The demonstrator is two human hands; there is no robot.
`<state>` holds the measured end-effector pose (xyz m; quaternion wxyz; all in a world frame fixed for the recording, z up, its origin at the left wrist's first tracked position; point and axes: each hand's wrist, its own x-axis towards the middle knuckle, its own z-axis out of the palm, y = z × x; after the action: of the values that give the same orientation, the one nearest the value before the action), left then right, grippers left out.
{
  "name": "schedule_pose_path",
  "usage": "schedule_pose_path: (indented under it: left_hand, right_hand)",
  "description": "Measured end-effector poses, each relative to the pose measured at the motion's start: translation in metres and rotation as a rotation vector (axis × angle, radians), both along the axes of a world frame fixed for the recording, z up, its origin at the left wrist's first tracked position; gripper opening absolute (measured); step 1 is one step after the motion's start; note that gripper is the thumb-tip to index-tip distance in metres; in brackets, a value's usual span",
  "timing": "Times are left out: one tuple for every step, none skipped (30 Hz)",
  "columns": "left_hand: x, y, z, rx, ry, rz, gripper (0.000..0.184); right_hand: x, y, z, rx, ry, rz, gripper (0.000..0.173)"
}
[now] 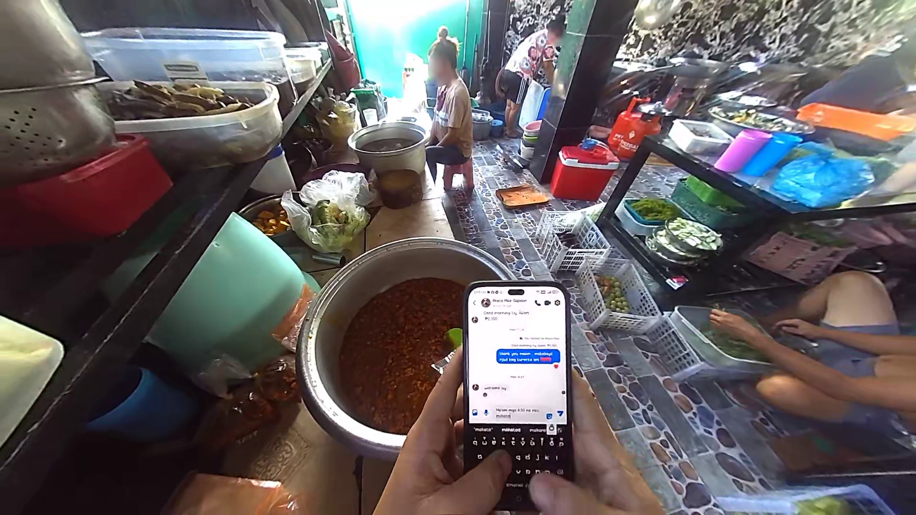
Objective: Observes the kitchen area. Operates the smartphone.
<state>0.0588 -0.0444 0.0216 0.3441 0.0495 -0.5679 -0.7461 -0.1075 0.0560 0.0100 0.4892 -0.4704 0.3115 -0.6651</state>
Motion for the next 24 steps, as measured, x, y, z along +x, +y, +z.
schedule_pose_path:
  left_hand:
    - [0.001, -0.001, -0.001, -0.001, 0.019, -0.018, 0.096]
    - [0.003, -0.004, -0.003, -0.002, 0.042, -0.051, 0.095]
    - [0.005, -0.006, -0.006, 0.004, 0.059, -0.089, 0.094]
    - [0.007, -0.009, -0.008, 0.007, 0.072, -0.130, 0.093]
    - [0.008, -0.012, -0.010, 0.008, 0.080, -0.163, 0.092]
    - [0.009, -0.012, -0.010, 0.005, 0.076, -0.167, 0.091]
    - [0.009, -0.012, -0.009, 0.001, 0.072, -0.160, 0.090]
    - [0.009, -0.012, -0.008, -0.007, 0.063, -0.143, 0.089]
    - [0.008, -0.011, -0.007, -0.014, 0.059, -0.136, 0.089]
    - [0.008, -0.011, -0.007, -0.016, 0.063, -0.141, 0.090]
    - [0.008, -0.011, -0.006, -0.015, 0.072, -0.151, 0.091]
    - [0.007, -0.012, -0.005, -0.012, 0.086, -0.169, 0.092]
    - [0.007, -0.012, -0.005, -0.012, 0.096, -0.182, 0.093]
    - [0.007, -0.012, -0.005, -0.015, 0.102, -0.189, 0.093]
    - [0.007, -0.013, -0.006, -0.021, 0.108, -0.203, 0.093]
    - [0.007, -0.013, -0.005, -0.025, 0.112, -0.215, 0.093]
    - [0.007, -0.013, -0.005, -0.027, 0.111, -0.222, 0.094]
    - [0.007, -0.013, -0.005, -0.027, 0.107, -0.221, 0.094]
    - [0.007, -0.013, -0.005, -0.026, 0.103, -0.211, 0.094]
    - [0.008, -0.014, -0.005, -0.021, 0.105, -0.212, 0.094]
    - [0.008, -0.015, -0.006, -0.021, 0.105, -0.215, 0.095]
    - [0.009, -0.016, -0.007, -0.018, 0.107, -0.220, 0.095]
    - [0.009, -0.016, -0.006, -0.017, 0.103, -0.214, 0.096]
    - [0.008, -0.016, -0.006, -0.017, 0.102, -0.218, 0.096]
  right_hand:
    - [-0.001, 0.000, 0.000, 0.000, 0.027, -0.002, 0.106]
    - [-0.002, 0.000, 0.000, 0.016, 0.050, -0.010, 0.111]
    - [-0.002, 0.000, 0.002, 0.046, 0.063, -0.017, 0.112]
    - [-0.002, 0.001, 0.004, 0.078, 0.064, -0.026, 0.110]
    - [-0.002, 0.002, 0.005, 0.094, 0.055, -0.021, 0.108]
    - [-0.003, 0.002, 0.004, 0.086, 0.030, 0.003, 0.106]
    - [-0.005, 0.001, 0.002, 0.064, 0.006, 0.035, 0.105]
    - [-0.006, 0.001, 0.001, 0.047, -0.012, 0.063, 0.104]
    - [-0.007, 0.001, 0.001, 0.041, -0.012, 0.075, 0.103]
    - [-0.008, 0.001, 0.001, 0.044, -0.003, 0.071, 0.102]
    - [-0.007, 0.002, 0.002, 0.057, 0.016, 0.049, 0.100]
    - [-0.006, 0.002, 0.004, 0.070, 0.029, 0.023, 0.098]
    - [-0.005, 0.001, 0.005, 0.073, 0.032, 0.002, 0.097]
    - [-0.002, 0.001, 0.007, 0.068, 0.029, -0.023, 0.096]
    - [0.000, 0.001, 0.009, 0.064, 0.031, -0.060, 0.096]
    - [0.004, 0.001, 0.011, 0.069, 0.047, -0.107, 0.096]
    - [0.005, 0.001, 0.012, 0.069, 0.057, -0.133, 0.096]
    - [0.005, 0.001, 0.011, 0.057, 0.054, -0.123, 0.097]
    - [0.003, 0.000, 0.009, 0.038, 0.046, -0.084, 0.102]
    - [0.000, -0.001, 0.006, 0.023, 0.036, -0.034, 0.108]
    - [-0.002, -0.001, 0.005, 0.022, 0.039, -0.007, 0.113]
    - [-0.002, -0.001, 0.006, 0.038, 0.045, -0.005, 0.115]
    - [-0.001, -0.001, 0.007, 0.060, 0.057, -0.022, 0.115]
    - [-0.001, 0.000, 0.008, 0.067, 0.061, -0.023, 0.114]
